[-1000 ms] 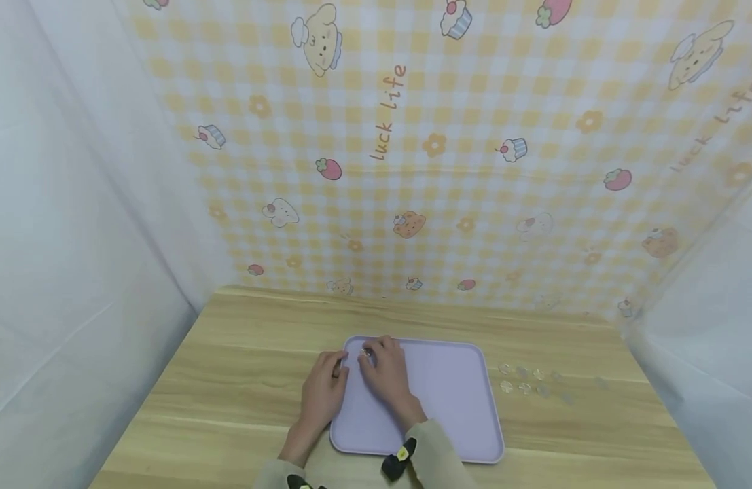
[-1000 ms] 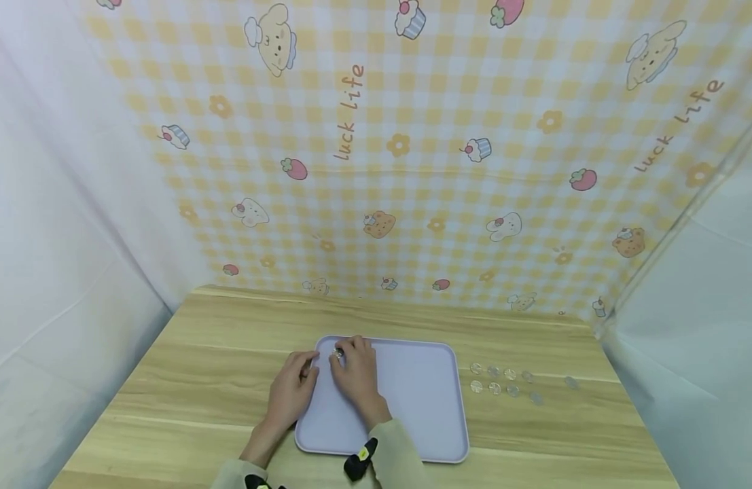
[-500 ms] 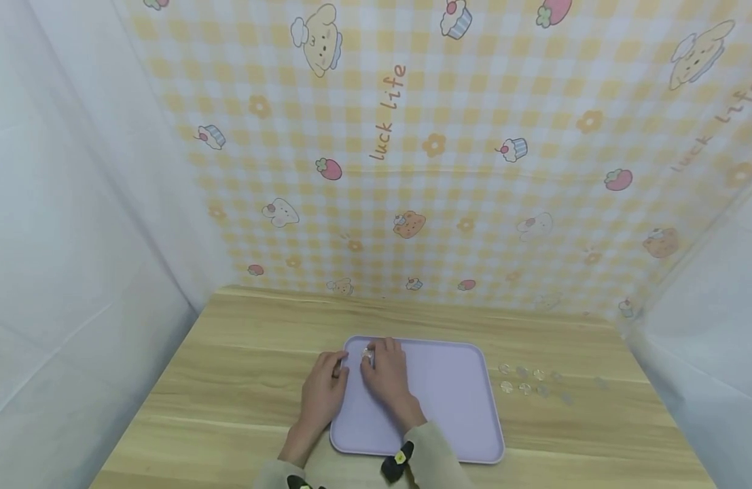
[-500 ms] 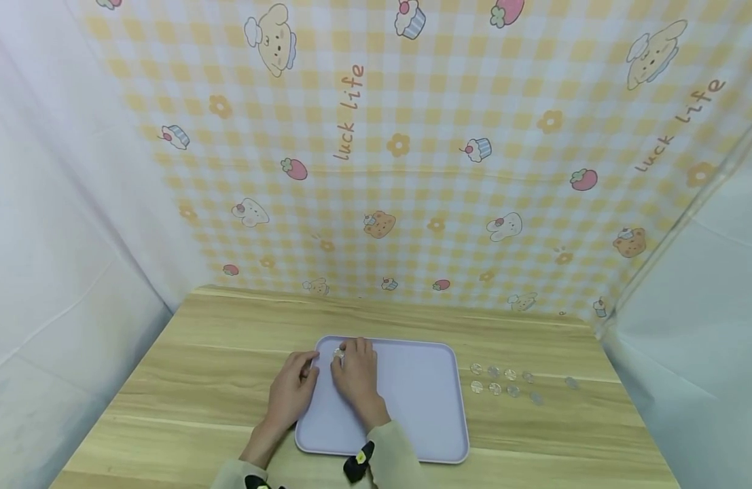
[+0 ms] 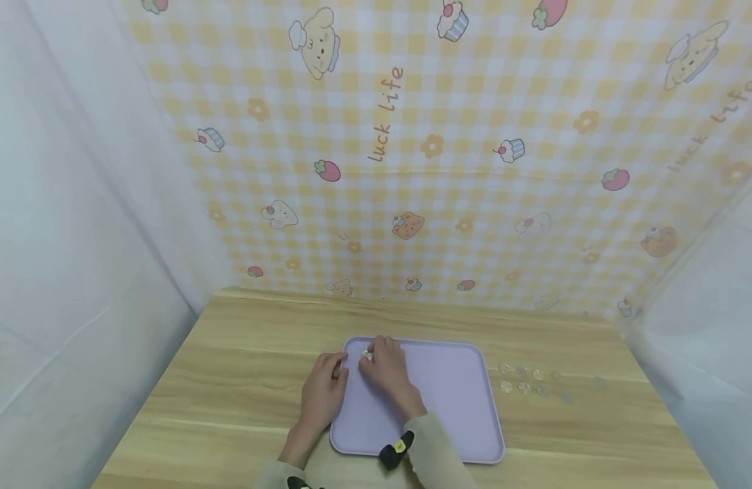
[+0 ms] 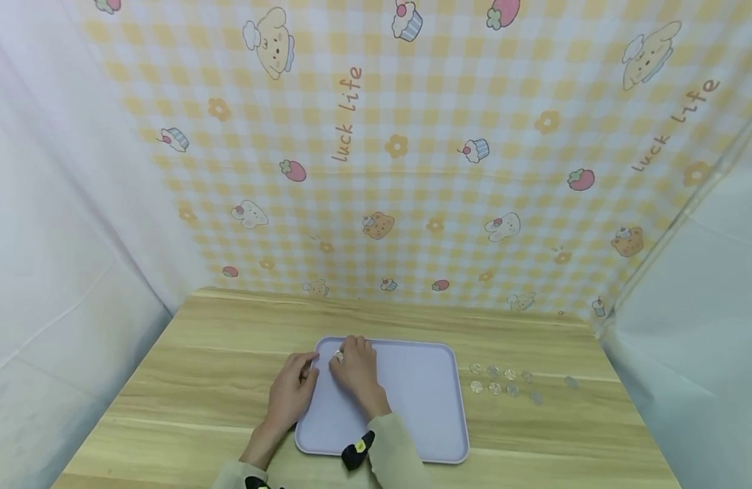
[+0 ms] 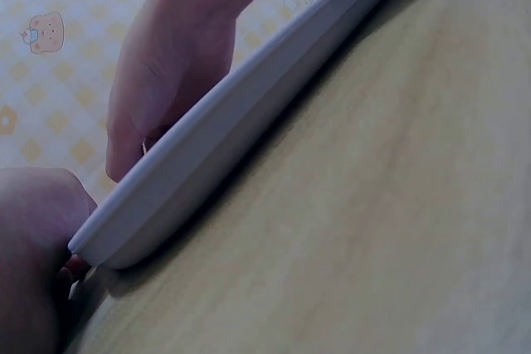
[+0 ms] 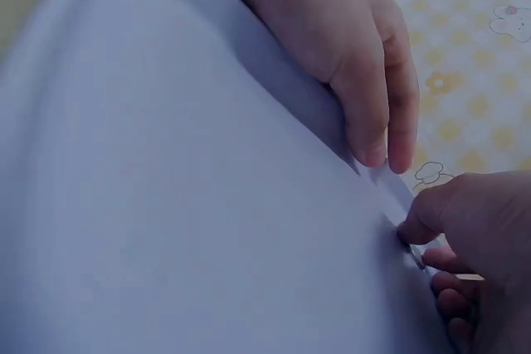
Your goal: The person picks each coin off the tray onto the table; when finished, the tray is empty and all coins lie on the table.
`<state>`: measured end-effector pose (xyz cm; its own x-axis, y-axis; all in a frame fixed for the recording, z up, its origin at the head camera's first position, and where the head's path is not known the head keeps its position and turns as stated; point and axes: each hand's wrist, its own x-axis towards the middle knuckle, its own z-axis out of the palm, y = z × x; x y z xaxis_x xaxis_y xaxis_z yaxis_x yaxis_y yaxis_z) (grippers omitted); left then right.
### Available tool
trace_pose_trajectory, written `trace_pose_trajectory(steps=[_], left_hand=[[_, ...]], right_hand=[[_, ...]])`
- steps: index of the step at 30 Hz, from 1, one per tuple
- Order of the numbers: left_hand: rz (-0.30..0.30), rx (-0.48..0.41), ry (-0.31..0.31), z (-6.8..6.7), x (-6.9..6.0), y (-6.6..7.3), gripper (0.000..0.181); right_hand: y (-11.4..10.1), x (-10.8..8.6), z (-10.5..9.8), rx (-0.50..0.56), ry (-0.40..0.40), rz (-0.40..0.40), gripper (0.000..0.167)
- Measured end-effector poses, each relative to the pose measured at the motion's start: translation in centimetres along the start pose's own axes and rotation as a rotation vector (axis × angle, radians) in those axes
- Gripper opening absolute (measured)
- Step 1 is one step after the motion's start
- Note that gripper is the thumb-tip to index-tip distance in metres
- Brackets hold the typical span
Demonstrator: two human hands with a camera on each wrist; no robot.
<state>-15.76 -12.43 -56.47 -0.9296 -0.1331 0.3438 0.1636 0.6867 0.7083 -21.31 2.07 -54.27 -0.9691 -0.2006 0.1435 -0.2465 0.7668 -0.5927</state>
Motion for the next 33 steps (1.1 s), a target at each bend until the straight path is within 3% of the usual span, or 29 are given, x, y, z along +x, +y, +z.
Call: trace_pose_trajectory(steps=[4,10,16,20,25,33], left_hand=[[0.025,0.014,0.015,0.2,-0.2,-0.2,0.029],[0.014,0.014,0.019,0.2,-0.2,-0.1,0.029],[-0.016,0.000,-0.014,0.1,-0.1,0.1,0.030],[-0.014,-0.006,-0.001,0.1,-0.1,0.0,0.030],[0.013,-0.003,0.019,0.2,0.0,-0.3,0.030],[-0.024,-0.013,-0.025,0.0,0.0,0.0,0.030]], right_hand=[[0.6,-0.5,0.3,0.032,0.040,-0.039,0.020],[0.9,-0.7,0.5,0.028,0.073,-0.103,0.026],[0.9,0.0,-0.5,0.024,-0.050,-0.037,0.027],[0.9,0.2,-1.3,0.058,-0.144,-0.007,0.028],[0.9,0.5,-1.8,0.075,-0.200,0.012,0.027],[1.1,1.3,-2.2,0.099,-0.295,0.076,0.026]])
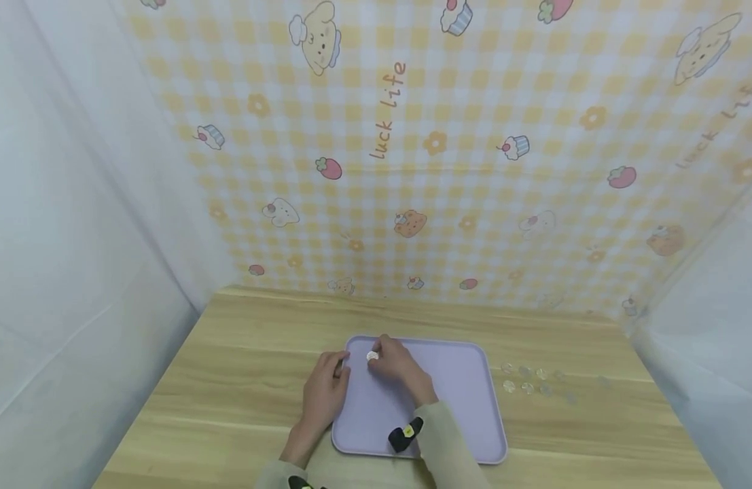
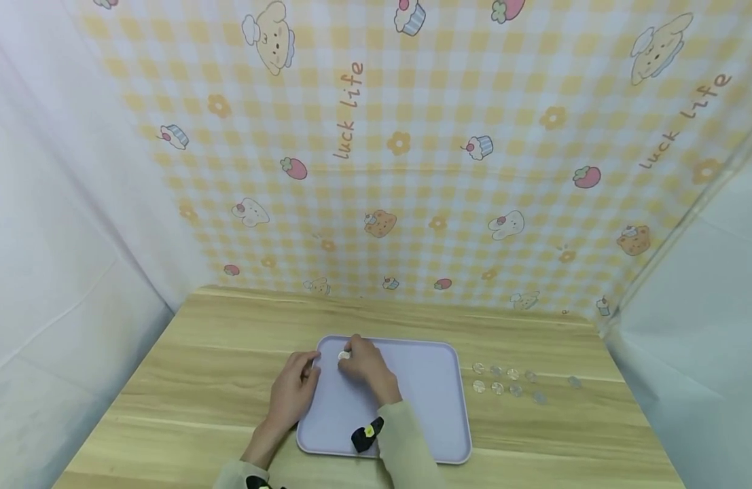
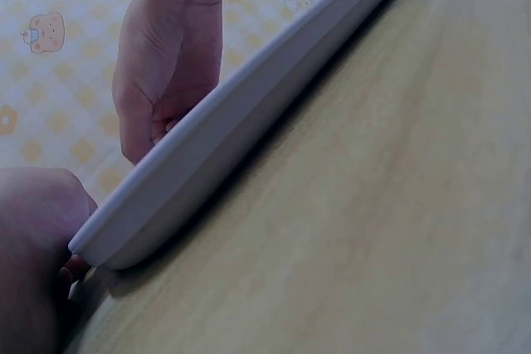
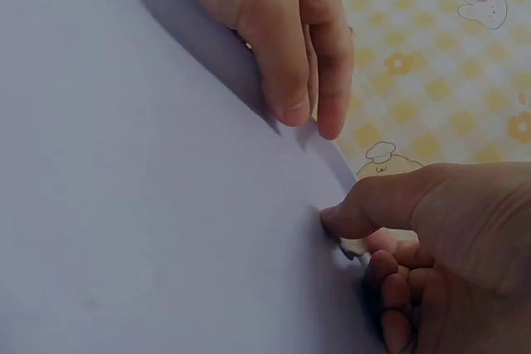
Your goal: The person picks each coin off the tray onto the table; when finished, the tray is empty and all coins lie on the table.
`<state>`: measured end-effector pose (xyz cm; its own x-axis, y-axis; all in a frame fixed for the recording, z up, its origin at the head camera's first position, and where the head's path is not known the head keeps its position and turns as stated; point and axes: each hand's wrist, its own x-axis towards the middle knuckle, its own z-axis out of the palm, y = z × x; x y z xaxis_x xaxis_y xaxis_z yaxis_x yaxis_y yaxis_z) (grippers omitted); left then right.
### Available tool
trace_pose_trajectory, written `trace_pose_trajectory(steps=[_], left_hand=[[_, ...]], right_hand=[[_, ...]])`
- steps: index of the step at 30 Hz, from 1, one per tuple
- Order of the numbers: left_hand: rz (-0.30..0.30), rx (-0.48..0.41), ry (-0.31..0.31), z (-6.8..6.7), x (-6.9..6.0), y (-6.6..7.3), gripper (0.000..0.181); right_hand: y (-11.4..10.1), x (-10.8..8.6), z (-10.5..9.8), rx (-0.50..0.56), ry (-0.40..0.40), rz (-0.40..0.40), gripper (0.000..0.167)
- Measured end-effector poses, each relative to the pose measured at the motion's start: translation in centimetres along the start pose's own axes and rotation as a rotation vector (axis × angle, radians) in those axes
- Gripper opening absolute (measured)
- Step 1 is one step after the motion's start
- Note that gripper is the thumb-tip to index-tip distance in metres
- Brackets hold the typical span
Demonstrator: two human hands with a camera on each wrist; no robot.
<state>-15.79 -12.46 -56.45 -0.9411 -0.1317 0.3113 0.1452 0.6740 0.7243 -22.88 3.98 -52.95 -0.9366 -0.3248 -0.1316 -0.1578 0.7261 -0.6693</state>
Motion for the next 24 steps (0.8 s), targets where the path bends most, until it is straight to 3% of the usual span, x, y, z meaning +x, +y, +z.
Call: trace_pose_trajectory(steps=[5,10,24], left_hand=[[-0.001,0.010,0.002,-0.13,-0.05,0.03,0.029],[-0.007,-0.003,-0.003,-0.17,-0.07,0.03,0.029],[-0.018,0.001,-0.014,-0.14,0.04,0.07,0.030]], right_hand=[[0.19,-0.31,0.31,0.040,0.065,-0.039,0.025],[0.45,-0.76,0.66,-0.004,0.127,-0.097,0.019],[0.33,-0.66,0.44,-0.118,0.108,-0.229,0.018]])
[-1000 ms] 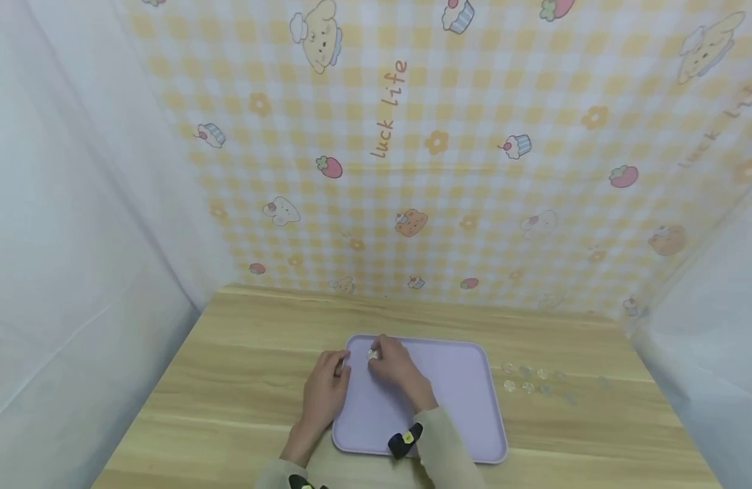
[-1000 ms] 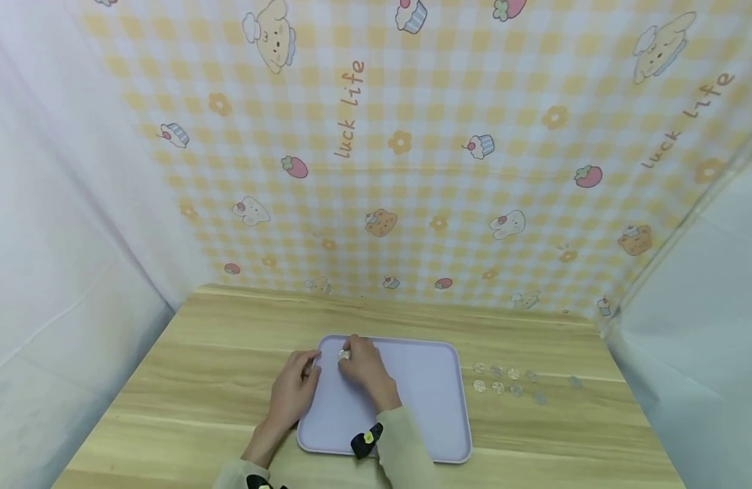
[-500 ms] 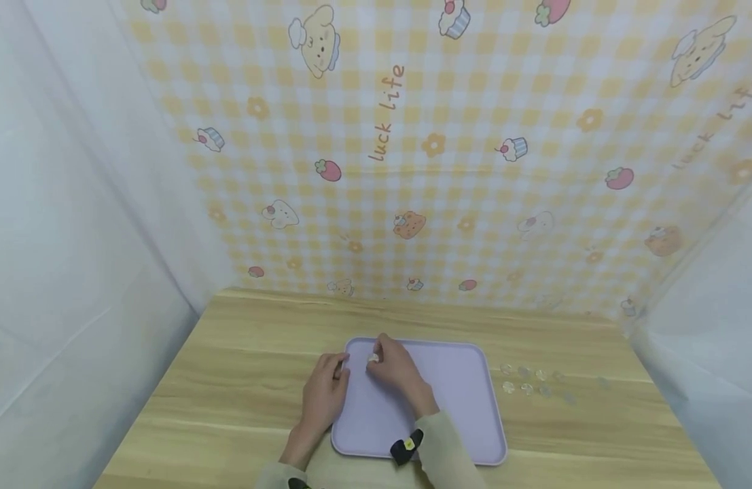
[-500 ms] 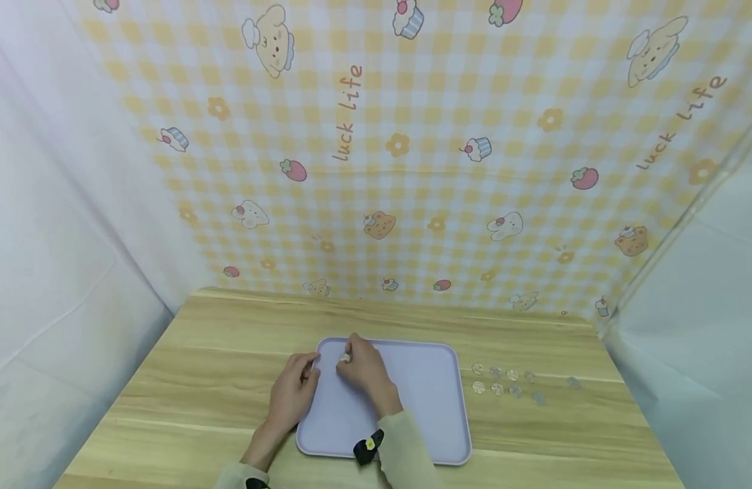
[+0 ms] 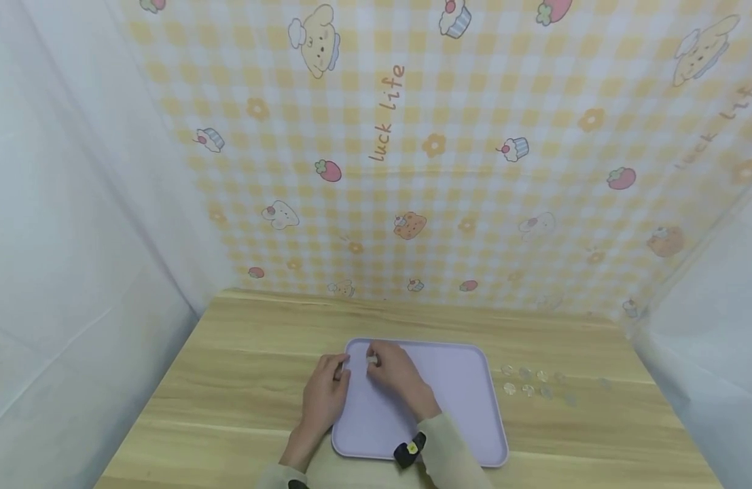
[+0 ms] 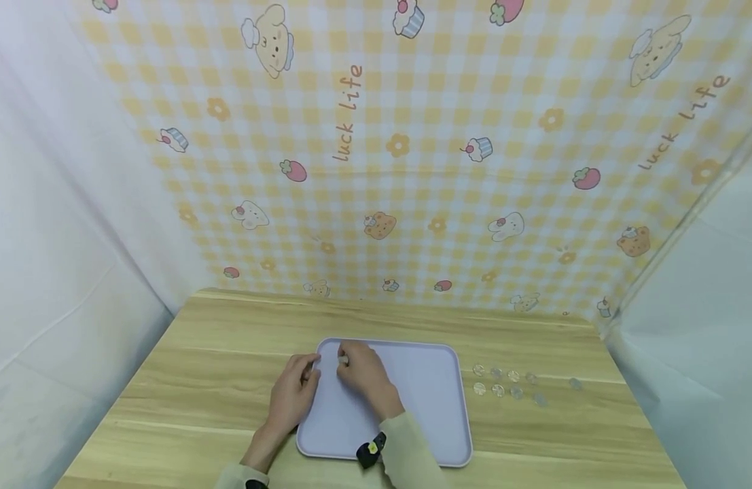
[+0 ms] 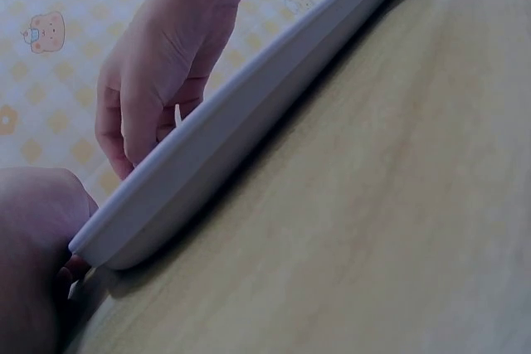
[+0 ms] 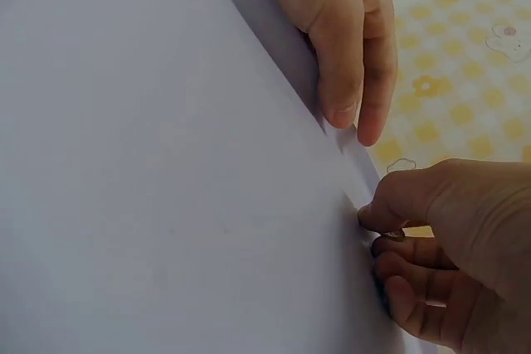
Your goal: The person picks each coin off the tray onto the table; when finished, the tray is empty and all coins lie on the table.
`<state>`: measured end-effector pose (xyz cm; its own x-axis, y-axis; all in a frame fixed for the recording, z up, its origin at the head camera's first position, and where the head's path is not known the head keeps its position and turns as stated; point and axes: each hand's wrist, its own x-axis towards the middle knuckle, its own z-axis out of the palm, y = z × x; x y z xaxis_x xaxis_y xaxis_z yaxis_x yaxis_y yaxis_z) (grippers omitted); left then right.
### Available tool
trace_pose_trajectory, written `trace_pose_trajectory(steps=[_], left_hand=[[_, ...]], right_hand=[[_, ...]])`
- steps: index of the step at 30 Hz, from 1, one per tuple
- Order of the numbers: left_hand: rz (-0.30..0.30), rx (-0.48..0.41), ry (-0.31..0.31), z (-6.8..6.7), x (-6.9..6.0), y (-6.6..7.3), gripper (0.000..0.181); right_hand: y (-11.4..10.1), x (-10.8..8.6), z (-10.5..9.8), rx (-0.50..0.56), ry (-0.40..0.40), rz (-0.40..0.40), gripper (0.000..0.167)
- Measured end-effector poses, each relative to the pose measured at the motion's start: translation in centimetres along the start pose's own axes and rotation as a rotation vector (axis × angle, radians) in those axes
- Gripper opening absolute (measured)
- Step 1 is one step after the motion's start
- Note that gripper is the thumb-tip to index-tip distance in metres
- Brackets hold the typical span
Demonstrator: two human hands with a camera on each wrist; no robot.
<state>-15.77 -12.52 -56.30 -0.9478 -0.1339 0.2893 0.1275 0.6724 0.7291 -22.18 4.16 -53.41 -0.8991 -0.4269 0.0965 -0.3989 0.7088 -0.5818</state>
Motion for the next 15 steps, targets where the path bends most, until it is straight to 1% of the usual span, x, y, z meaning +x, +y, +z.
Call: trace_pose_trajectory(steps=[2,4,8,11,15], left_hand=[[0.005,0.000,0.009,0.1,0.0,0.0,0.029],[0.023,0.008,0.024,0.2,0.0,-0.1,0.029],[0.049,0.017,0.054,0.3,0.0,-0.1,0.029],[0.047,0.013,0.050,0.3,0.0,-0.1,0.029],[0.031,0.006,0.029,0.3,0.0,-0.1,0.029]], right_hand=[[0.4,-0.1,0.0,0.024,-0.005,-0.010,0.016],[0.8,-0.1,0.0,0.056,-0.016,-0.024,0.017],[1.3,-0.3,-0.3,0.131,-0.063,-0.045,0.021],[1.4,-0.4,-0.6,0.161,-0.093,-0.051,0.024],[1.5,-0.4,-0.6,0.171,-0.102,-0.056,0.025]])
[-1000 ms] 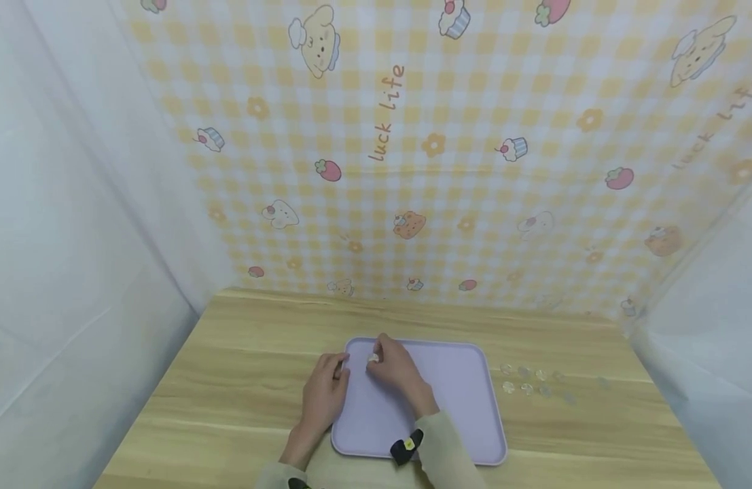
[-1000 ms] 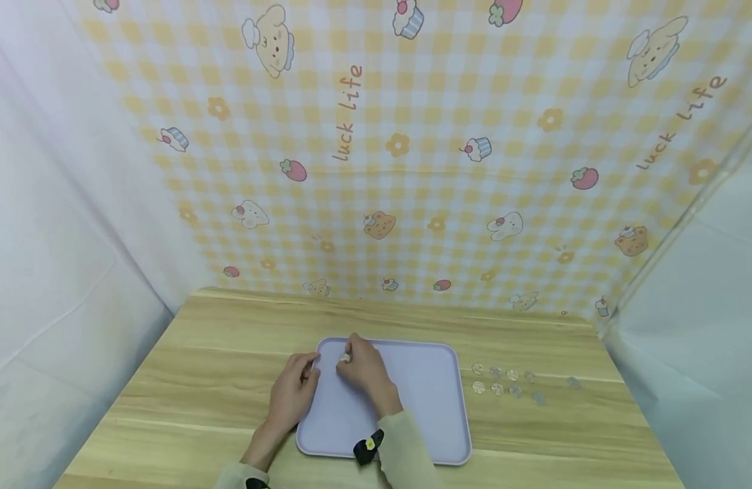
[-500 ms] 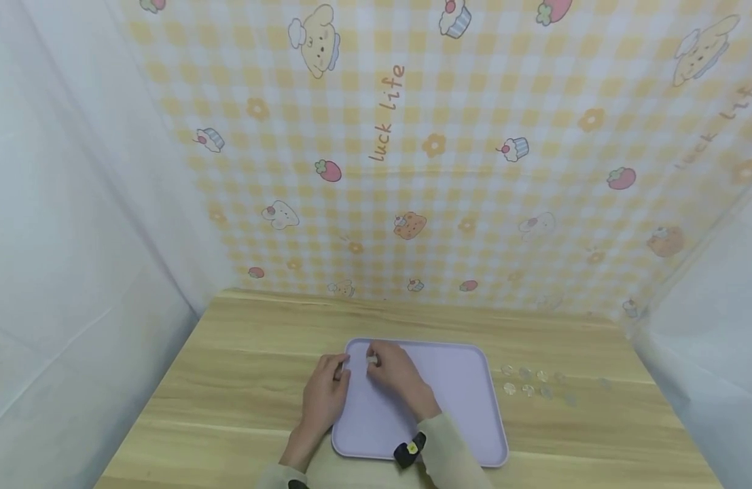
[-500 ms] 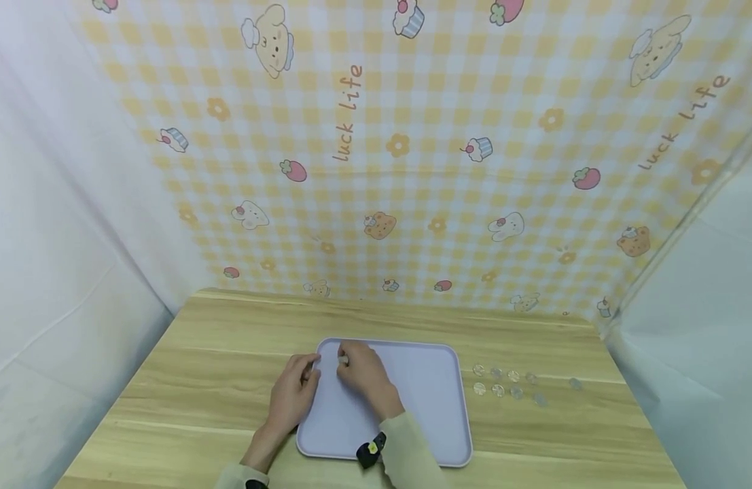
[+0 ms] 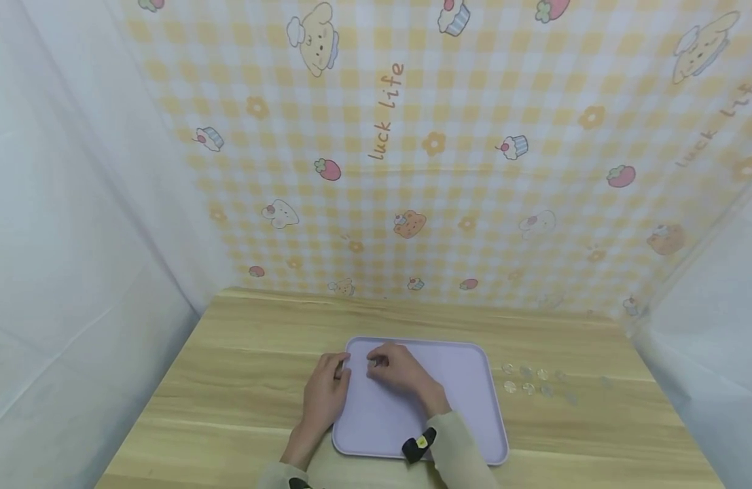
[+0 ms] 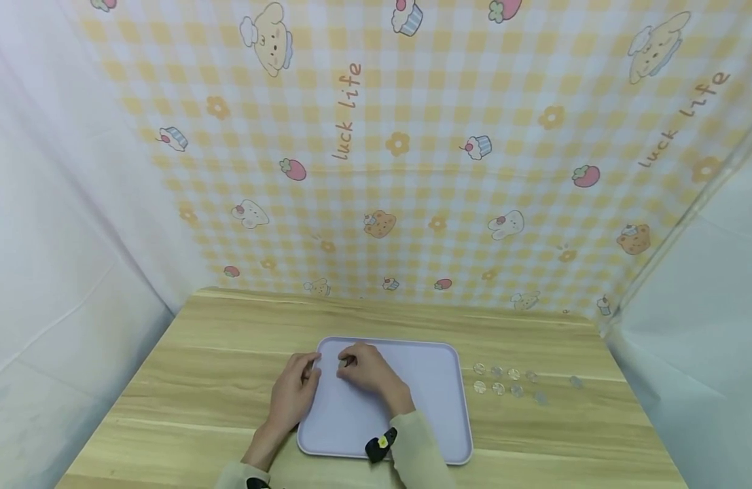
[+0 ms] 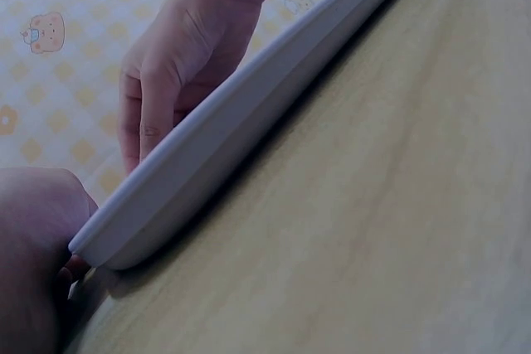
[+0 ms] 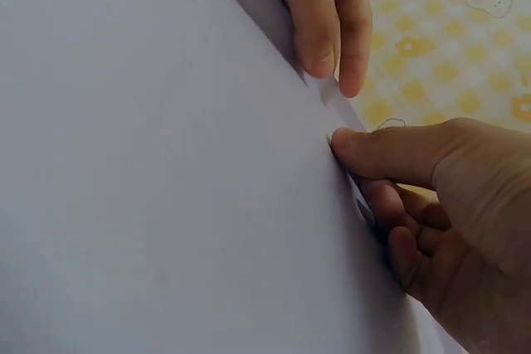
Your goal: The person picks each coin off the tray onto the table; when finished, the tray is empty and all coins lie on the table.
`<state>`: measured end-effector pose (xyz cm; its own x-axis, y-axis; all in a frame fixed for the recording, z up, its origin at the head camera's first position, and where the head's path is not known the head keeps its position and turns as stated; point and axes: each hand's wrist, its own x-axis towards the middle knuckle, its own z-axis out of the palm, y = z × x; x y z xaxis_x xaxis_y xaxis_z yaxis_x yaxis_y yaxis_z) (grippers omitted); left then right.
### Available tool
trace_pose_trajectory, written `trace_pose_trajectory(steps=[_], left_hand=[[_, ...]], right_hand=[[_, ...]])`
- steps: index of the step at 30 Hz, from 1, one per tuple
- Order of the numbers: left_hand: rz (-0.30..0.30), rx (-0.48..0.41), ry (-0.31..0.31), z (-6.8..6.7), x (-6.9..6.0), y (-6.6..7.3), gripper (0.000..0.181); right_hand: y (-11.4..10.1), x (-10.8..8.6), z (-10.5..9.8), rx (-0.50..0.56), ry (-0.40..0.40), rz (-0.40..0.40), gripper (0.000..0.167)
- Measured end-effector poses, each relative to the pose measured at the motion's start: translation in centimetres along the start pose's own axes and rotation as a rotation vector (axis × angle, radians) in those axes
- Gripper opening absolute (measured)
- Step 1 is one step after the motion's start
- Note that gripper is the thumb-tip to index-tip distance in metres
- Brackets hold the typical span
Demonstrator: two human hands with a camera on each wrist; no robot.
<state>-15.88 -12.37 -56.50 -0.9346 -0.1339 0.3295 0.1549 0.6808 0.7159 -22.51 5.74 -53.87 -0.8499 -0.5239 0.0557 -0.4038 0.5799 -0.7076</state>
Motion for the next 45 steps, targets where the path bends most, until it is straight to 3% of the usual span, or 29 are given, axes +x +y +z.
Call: trace_pose_trajectory(steps=[16,27,37,45], left_hand=[[0.031,-0.008,0.011,0.6,-0.1,-0.2,0.030],[0.006,-0.019,-0.011,0.7,0.0,0.0,0.029],[-0.001,-0.002,0.000,0.6,-0.3,-0.2,0.029],[0.010,-0.002,0.020,0.2,-0.1,-0.2,0.030]], right_hand=[[-1.0,-0.4,-0.7,0.022,-0.035,0.077,0.021],[-0.9,-1.0,-0.4,-0.019,0.031,0.041,0.018],[0.0,-2.3,0.4,0.038,0.135,0.032,0.024],[0.8,-3.7,0.0,0.079,0.322,0.001,0.021]])
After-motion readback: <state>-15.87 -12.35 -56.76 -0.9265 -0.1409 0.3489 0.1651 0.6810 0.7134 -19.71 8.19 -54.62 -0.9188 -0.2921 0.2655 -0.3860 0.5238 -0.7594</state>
